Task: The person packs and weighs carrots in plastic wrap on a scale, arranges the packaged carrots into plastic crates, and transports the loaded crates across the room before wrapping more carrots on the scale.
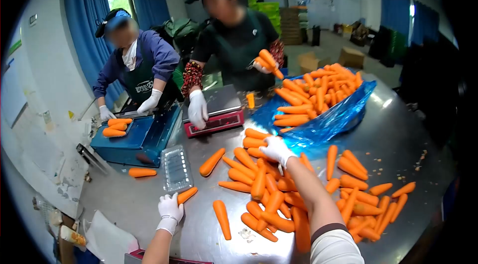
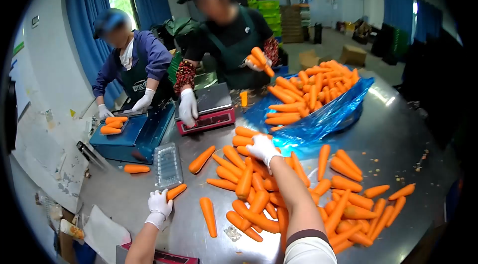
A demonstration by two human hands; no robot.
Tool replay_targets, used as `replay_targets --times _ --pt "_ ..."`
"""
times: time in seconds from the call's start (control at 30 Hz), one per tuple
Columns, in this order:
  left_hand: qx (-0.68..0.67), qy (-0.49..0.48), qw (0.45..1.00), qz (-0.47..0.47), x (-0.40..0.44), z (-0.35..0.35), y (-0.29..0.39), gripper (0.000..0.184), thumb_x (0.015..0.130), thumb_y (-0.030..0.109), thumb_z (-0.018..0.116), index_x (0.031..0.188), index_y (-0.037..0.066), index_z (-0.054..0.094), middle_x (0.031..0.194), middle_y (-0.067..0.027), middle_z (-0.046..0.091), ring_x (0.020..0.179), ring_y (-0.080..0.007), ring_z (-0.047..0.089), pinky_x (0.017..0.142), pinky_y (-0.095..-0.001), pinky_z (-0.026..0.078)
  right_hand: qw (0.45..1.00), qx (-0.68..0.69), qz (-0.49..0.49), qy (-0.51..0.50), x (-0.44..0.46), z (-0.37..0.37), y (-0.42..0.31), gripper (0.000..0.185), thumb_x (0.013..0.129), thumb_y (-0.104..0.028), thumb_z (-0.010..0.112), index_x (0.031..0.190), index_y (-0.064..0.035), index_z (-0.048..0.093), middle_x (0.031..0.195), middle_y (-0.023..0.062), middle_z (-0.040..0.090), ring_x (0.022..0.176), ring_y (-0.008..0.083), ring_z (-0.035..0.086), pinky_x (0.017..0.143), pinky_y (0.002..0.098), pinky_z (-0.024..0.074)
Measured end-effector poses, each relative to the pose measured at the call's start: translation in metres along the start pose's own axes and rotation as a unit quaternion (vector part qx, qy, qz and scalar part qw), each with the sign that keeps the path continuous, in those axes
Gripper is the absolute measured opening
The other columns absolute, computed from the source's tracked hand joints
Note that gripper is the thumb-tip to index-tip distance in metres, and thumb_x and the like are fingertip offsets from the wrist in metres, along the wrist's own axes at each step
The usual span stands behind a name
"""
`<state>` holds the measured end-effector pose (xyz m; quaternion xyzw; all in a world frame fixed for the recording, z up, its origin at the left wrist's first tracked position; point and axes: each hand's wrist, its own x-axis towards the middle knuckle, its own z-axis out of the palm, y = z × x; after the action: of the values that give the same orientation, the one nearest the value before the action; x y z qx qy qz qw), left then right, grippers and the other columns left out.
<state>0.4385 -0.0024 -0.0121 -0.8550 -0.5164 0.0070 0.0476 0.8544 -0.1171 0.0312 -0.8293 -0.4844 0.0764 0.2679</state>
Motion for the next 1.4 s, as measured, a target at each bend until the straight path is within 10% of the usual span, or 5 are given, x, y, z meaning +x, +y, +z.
replay_targets --times 0.23,0.47,1.0,1.2,1.4 --pt "-0.279 -0.275 0.906 0.160 -0.019 -0.034 0.033 0.048 0.074 0.035 0.067 0.110 0.006 0.054 0.099 -0.0133 0.057 0.092 -0.0276 0.057 0.084 -0.0349 0.046 0.994 -0.071 0.050 0.066 0.064 0.056 0.034 0.081 0.067 -0.050 0.064 0.130 -0.0052 0.039 0.122 0.0180 0.051 0.115 0.0322 0.046 0.098 0.0397 0.0351" --pt "-0.208 0.166 0.955 0.133 0.107 0.026 0.120 0.065 0.077 0.031 0.062 0.130 0.002 0.039 0.120 -0.0206 0.046 0.111 -0.0363 0.045 0.093 -0.0404 0.038 0.997 0.017 -0.004 -0.073 0.050 0.043 0.032 0.074 0.062 -0.054 0.065 0.117 -0.0055 0.055 0.114 0.0225 0.055 0.108 0.0364 0.051 0.093 0.0377 0.0405" --pt "-0.366 -0.072 0.927 0.042 -0.059 0.007 0.095 0.053 0.088 0.021 0.047 0.130 -0.006 0.028 0.110 -0.0290 0.048 0.103 -0.0414 0.048 0.090 -0.0431 0.039 0.940 -0.045 -0.207 -0.267 -0.072 0.025 0.004 0.078 0.067 -0.048 0.064 0.130 -0.0079 0.040 0.117 0.0220 0.050 0.110 0.0366 0.047 0.096 0.0407 0.0369" --pt "-0.610 -0.254 0.749 -0.055 -0.121 0.009 0.091 0.046 0.090 0.029 0.046 0.123 -0.002 0.033 0.109 -0.0300 0.047 0.091 -0.0418 0.055 0.080 -0.0436 0.045 0.904 0.005 -0.256 -0.342 -0.091 0.026 -0.004 0.067 0.072 -0.051 0.061 0.122 -0.0082 0.050 0.110 0.0183 0.056 0.103 0.0366 0.051 0.093 0.0406 0.0395" --pt "-0.251 -0.451 0.854 0.071 -0.159 -0.024 0.090 0.066 0.085 0.051 0.045 0.103 -0.013 0.044 0.090 -0.0328 0.058 0.086 -0.0426 0.060 0.078 -0.0452 0.046 0.867 0.065 -0.279 -0.407 -0.107 0.020 -0.027 0.050 0.078 -0.044 0.061 0.112 -0.0073 0.058 0.108 0.0143 0.058 0.104 0.0307 0.053 0.092 0.0360 0.0403"
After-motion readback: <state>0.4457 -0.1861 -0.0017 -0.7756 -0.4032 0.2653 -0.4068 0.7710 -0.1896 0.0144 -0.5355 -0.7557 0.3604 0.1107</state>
